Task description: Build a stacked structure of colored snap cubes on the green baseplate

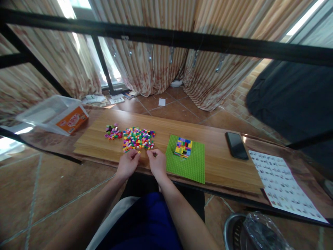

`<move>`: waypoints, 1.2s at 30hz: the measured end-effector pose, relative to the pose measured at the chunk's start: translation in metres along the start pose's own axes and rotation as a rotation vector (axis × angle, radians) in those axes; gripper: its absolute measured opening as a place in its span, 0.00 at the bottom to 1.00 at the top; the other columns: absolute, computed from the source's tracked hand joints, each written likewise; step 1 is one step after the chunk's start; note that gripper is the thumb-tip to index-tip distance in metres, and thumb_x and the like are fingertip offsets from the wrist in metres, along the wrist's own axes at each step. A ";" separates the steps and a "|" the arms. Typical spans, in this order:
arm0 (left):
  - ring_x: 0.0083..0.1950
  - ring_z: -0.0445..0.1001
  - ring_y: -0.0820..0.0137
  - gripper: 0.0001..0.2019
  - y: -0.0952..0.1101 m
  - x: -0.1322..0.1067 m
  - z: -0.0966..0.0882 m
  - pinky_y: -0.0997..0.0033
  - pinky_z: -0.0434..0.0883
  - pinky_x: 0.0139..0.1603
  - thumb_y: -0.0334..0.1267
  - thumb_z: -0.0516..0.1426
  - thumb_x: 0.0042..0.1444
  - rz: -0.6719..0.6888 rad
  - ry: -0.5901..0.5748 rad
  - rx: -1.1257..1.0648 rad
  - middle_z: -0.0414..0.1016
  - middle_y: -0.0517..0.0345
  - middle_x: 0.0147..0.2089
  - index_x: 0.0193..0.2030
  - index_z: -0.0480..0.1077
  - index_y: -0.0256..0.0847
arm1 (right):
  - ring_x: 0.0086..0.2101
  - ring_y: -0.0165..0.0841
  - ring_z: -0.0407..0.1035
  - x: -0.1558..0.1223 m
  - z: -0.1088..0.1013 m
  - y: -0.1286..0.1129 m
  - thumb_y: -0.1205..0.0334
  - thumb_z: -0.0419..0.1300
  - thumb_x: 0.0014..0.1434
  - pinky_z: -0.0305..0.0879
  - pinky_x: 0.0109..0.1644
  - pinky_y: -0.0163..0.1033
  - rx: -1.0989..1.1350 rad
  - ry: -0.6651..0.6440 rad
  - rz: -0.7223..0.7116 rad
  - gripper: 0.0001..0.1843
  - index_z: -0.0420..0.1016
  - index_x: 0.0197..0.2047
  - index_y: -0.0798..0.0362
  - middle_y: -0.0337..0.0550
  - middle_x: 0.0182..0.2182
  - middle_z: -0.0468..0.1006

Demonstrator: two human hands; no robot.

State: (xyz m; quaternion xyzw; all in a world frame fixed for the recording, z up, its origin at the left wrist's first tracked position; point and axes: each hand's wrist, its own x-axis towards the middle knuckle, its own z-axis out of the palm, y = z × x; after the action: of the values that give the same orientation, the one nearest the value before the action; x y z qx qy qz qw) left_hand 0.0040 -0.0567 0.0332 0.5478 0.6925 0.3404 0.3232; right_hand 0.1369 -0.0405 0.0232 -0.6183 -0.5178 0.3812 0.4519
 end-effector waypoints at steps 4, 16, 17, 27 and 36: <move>0.31 0.73 0.66 0.08 0.003 0.016 -0.002 0.69 0.64 0.35 0.35 0.51 0.59 0.137 0.058 0.379 0.73 0.56 0.27 0.31 0.70 0.40 | 0.29 0.34 0.71 0.010 0.003 -0.008 0.58 0.60 0.55 0.62 0.36 0.37 -0.227 0.002 -0.064 0.09 0.79 0.31 0.54 0.43 0.27 0.80; 0.42 0.77 0.65 0.12 -0.004 0.018 -0.005 0.68 0.70 0.46 0.31 0.51 0.58 0.192 0.075 0.296 0.80 0.52 0.41 0.43 0.74 0.40 | 0.34 0.36 0.74 0.015 0.003 -0.002 0.60 0.58 0.56 0.64 0.41 0.38 -0.139 0.068 -0.069 0.10 0.79 0.36 0.55 0.45 0.32 0.82; 0.43 0.77 0.64 0.12 -0.004 0.018 -0.005 0.67 0.70 0.48 0.31 0.50 0.58 0.201 0.078 0.288 0.80 0.52 0.42 0.44 0.74 0.40 | 0.34 0.36 0.74 0.014 0.003 -0.002 0.60 0.57 0.56 0.64 0.42 0.38 -0.123 0.064 -0.068 0.10 0.78 0.36 0.55 0.45 0.33 0.82; 0.38 0.78 0.67 0.13 -0.028 0.005 -0.015 0.69 0.73 0.42 0.39 0.51 0.59 0.120 0.142 -0.020 0.79 0.53 0.40 0.46 0.72 0.40 | 0.31 0.33 0.71 -0.035 0.000 -0.013 0.61 0.54 0.61 0.62 0.38 0.35 -0.169 -0.252 -0.187 0.11 0.77 0.34 0.50 0.40 0.29 0.79; 0.42 0.76 0.65 0.13 -0.028 0.006 -0.034 0.67 0.70 0.47 0.35 0.52 0.57 0.184 0.216 0.287 0.76 0.51 0.42 0.46 0.73 0.40 | 0.34 0.36 0.73 -0.029 0.016 -0.012 0.65 0.53 0.62 0.61 0.39 0.37 -0.309 -0.413 -0.164 0.13 0.79 0.33 0.53 0.46 0.32 0.81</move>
State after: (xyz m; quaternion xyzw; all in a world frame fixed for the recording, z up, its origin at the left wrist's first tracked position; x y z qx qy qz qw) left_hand -0.0397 -0.0590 0.0286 0.6096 0.7116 0.3230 0.1330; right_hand 0.1129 -0.0653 0.0302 -0.5451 -0.6993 0.3778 0.2667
